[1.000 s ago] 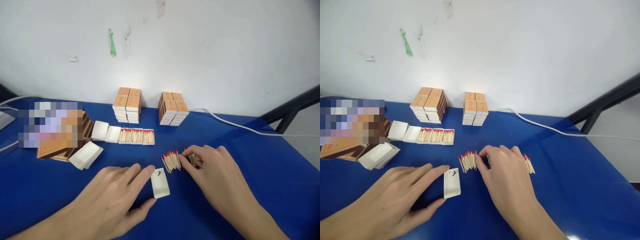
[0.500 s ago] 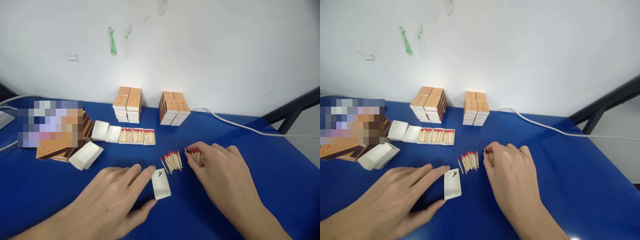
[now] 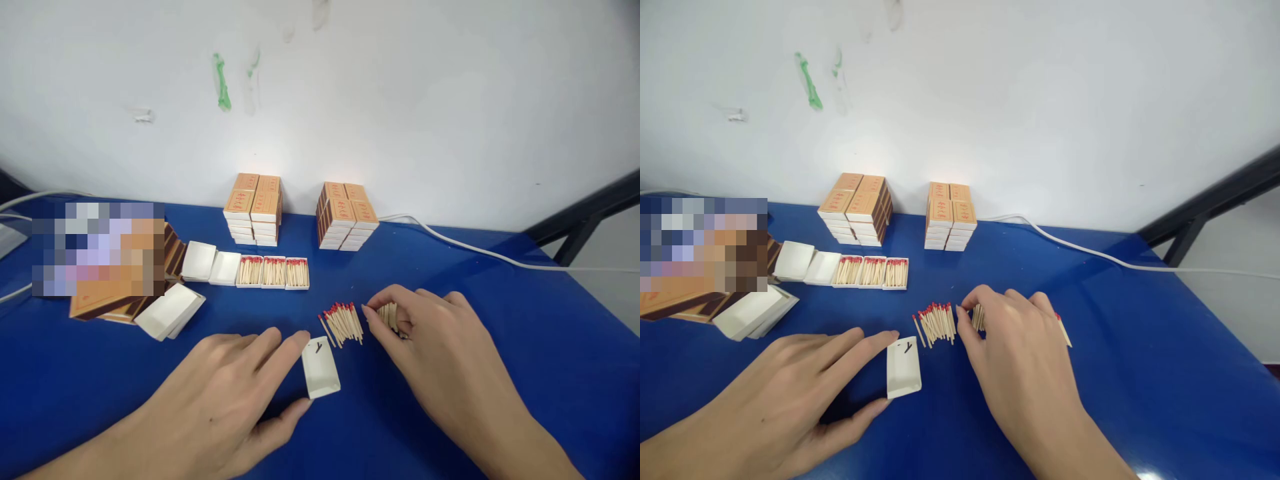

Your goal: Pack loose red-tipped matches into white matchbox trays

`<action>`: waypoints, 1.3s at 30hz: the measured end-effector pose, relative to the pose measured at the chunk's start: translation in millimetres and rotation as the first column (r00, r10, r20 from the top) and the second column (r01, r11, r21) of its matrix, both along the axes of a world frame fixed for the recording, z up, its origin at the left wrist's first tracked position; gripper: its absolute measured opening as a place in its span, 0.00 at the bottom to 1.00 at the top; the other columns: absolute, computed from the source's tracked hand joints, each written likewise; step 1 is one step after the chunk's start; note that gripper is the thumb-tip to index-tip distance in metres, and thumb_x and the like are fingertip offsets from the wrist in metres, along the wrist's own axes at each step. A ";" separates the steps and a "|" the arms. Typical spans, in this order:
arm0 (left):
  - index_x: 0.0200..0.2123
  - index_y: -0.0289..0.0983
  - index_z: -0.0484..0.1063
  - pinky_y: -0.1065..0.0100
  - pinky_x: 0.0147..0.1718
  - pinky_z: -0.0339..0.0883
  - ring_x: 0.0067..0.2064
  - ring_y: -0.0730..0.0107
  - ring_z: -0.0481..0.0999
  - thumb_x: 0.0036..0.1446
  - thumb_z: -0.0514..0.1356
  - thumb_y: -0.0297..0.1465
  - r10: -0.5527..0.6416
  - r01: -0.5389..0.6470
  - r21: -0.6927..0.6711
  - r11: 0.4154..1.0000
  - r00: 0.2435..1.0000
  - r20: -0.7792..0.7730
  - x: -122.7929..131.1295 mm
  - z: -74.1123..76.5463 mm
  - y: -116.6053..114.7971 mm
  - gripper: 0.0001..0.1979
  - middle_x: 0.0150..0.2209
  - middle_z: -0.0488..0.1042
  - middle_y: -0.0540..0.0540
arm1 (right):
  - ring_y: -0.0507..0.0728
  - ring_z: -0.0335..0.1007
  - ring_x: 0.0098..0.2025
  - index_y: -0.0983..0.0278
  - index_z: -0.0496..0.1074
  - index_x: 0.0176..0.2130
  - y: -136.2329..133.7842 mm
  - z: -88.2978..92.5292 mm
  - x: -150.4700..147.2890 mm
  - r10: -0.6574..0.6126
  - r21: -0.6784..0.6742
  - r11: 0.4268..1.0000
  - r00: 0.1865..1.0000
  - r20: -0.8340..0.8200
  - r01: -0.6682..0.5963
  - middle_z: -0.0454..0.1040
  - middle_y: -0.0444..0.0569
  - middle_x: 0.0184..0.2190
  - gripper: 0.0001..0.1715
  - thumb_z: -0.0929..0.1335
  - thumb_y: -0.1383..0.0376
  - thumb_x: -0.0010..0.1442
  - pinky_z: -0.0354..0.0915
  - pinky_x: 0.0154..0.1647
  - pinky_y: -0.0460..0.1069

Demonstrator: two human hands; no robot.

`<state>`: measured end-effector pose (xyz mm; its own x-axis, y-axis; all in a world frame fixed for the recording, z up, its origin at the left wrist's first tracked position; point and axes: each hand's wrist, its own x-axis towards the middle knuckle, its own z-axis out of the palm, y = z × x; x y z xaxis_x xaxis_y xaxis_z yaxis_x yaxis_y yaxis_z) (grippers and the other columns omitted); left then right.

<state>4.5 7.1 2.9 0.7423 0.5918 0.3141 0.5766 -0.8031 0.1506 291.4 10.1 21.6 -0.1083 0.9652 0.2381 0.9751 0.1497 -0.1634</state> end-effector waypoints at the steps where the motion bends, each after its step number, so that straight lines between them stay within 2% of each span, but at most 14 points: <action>1: 0.69 0.35 0.67 0.56 0.27 0.76 0.36 0.56 0.87 0.79 0.57 0.39 0.002 -0.002 0.002 1.000 1.000 0.008 0.1 -0.1 0.3 0.23 0.47 0.85 0.41 | 0.61 0.73 0.29 0.57 0.78 0.38 -0.5 -1.0 0.9 -0.009 0.044 0.999 0.999 0.042 0.007 0.78 0.43 0.25 0.12 0.68 0.61 0.76 0.55 0.41 0.58; 4: 0.69 0.34 0.67 0.56 0.27 0.76 0.36 0.55 0.88 0.79 0.57 0.38 0.003 -0.003 0.013 1.000 1.000 0.025 0.2 -0.3 1.4 0.22 0.48 0.85 0.40 | 0.62 0.73 0.28 0.57 0.77 0.34 -1.0 -3.7 2.4 -0.012 0.120 0.993 0.990 0.142 -0.005 0.77 0.43 0.23 0.14 0.69 0.63 0.74 0.53 0.40 0.58; 8: 0.69 0.34 0.68 0.54 0.26 0.77 0.36 0.54 0.88 0.79 0.56 0.38 -0.004 0.004 0.009 1.000 1.000 0.011 -0.1 -0.2 0.9 0.22 0.49 0.85 0.38 | 0.62 0.73 0.28 0.58 0.78 0.33 -1.2 -5.3 1.9 -0.006 0.115 0.993 0.987 0.163 -0.013 0.77 0.43 0.24 0.13 0.70 0.65 0.72 0.53 0.40 0.58; 15: 0.69 0.34 0.68 0.54 0.26 0.78 0.35 0.54 0.88 0.79 0.56 0.38 -0.002 0.002 0.018 1.000 1.000 0.012 0.0 -0.6 1.4 0.23 0.49 0.85 0.38 | 0.62 0.76 0.32 0.55 0.81 0.34 -4.6 -1.9 -0.9 -0.052 -0.050 0.997 0.997 0.057 0.055 0.81 0.44 0.29 0.14 0.69 0.62 0.73 0.56 0.44 0.59; 19: 0.69 0.34 0.68 0.54 0.26 0.78 0.33 0.56 0.86 0.79 0.56 0.38 -0.001 0.001 -0.001 1.000 1.000 0.016 0.2 -1.8 3.0 0.22 0.46 0.84 0.41 | 0.61 0.73 0.31 0.52 0.82 0.36 -6.3 3.5 0.6 -0.029 -0.145 0.989 0.999 -0.044 0.022 0.82 0.42 0.29 0.14 0.70 0.58 0.74 0.57 0.42 0.59; 22: 0.69 0.34 0.68 0.54 0.26 0.78 0.35 0.55 0.87 0.80 0.56 0.39 -0.006 0.006 0.004 1.000 1.000 0.012 -0.4 -1.3 2.9 0.23 0.47 0.84 0.40 | 0.60 0.73 0.30 0.54 0.82 0.38 -5.1 5.7 4.2 -0.019 -0.073 0.997 0.998 -0.052 0.016 0.82 0.41 0.29 0.15 0.68 0.58 0.76 0.56 0.42 0.58; 25: 0.69 0.34 0.67 0.54 0.26 0.78 0.36 0.54 0.88 0.80 0.55 0.39 -0.004 0.004 0.018 1.000 1.000 0.008 -0.9 -0.3 2.0 0.23 0.48 0.85 0.39 | 0.62 0.73 0.29 0.56 0.81 0.37 -3.5 3.7 7.0 -0.047 0.058 0.997 0.997 0.064 0.043 0.80 0.43 0.27 0.14 0.69 0.60 0.75 0.55 0.41 0.58; 27: 0.69 0.34 0.67 0.54 0.25 0.78 0.36 0.53 0.88 0.81 0.55 0.40 0.000 0.000 0.018 1.000 1.000 0.009 -0.8 0.1 1.7 0.23 0.48 0.85 0.38 | 0.62 0.73 0.28 0.57 0.80 0.35 -3.3 0.9 7.1 -0.050 0.099 0.994 0.990 0.131 0.037 0.79 0.44 0.25 0.13 0.70 0.62 0.74 0.53 0.41 0.58; 33: 0.69 0.34 0.68 0.54 0.26 0.78 0.35 0.55 0.88 0.80 0.55 0.39 0.002 -0.002 0.015 1.000 1.000 0.004 -0.2 -0.2 0.4 0.22 0.47 0.84 0.40 | 0.63 0.75 0.30 0.57 0.80 0.35 -4.3 -4.3 1.8 0.006 0.097 0.995 0.991 0.133 -0.019 0.82 0.42 0.27 0.09 0.74 0.66 0.71 0.53 0.40 0.57; 39: 0.69 0.34 0.68 0.54 0.27 0.79 0.36 0.55 0.88 0.81 0.54 0.40 0.007 -0.008 0.037 0.999 1.000 0.013 0.1 -1.9 0.1 0.23 0.48 0.85 0.39 | 0.61 0.76 0.31 0.55 0.81 0.35 -3.5 -4.8 -0.5 -0.036 -0.042 0.998 0.998 0.044 0.038 0.79 0.41 0.27 0.11 0.73 0.62 0.73 0.54 0.43 0.58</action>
